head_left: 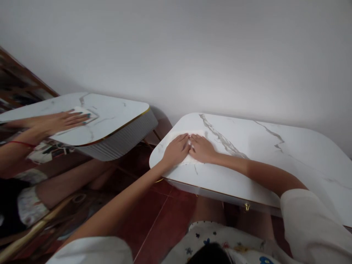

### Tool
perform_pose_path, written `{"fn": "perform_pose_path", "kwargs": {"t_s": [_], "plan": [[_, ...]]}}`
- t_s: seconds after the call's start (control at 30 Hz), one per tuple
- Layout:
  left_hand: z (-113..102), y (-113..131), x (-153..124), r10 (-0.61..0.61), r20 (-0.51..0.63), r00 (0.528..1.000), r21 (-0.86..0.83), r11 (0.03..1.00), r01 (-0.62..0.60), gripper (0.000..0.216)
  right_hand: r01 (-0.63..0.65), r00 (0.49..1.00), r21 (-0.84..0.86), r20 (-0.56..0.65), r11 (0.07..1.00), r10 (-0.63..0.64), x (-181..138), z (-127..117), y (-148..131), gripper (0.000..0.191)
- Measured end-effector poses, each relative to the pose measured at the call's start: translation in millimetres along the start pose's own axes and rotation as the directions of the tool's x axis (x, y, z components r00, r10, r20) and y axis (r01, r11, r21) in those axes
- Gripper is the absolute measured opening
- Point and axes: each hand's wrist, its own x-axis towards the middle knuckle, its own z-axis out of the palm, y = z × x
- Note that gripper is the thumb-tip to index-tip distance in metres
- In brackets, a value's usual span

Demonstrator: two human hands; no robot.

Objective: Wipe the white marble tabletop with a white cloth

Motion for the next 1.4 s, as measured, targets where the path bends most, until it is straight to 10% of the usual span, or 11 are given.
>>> {"fn": "perform_pose_path", "kwargs": {"t_s": [0.4, 0.67, 1.03, 1.4], "plan": [[60.9, -65.1, 162.2, 0.054, -0.029, 0.998, -0.029, 0.998, -0.055, 0.045, -0.148, 0.988, -0.176, -0.078, 0.973, 0.136, 108.4, 5.8, 103.8, 0.050], [85.1, -35.3, 224.1, 0.170, 0.018, 0.985, 0.001, 0.985, -0.170, 0.039, -0.290, 0.953, -0.228, -0.153, 0.929, 0.260, 106.5, -13.9, 152.4, 0.048], [58.7, -7.6, 128.4, 0.375, 0.058, 0.925, -0.096, 0.925, -0.368, 0.052, -0.347, 0.934, -0.229, -0.168, 0.909, 0.314, 14.7, -9.9, 72.0, 0.055], [-3.3, 23.1, -25.6, 0.173, 0.076, 0.982, -0.069, 0.983, -0.168, 0.055, -0.153, 0.988, -0.112, -0.052, 0.982, 0.148, -65.3, -12.5, -33.6, 0.058]]}}
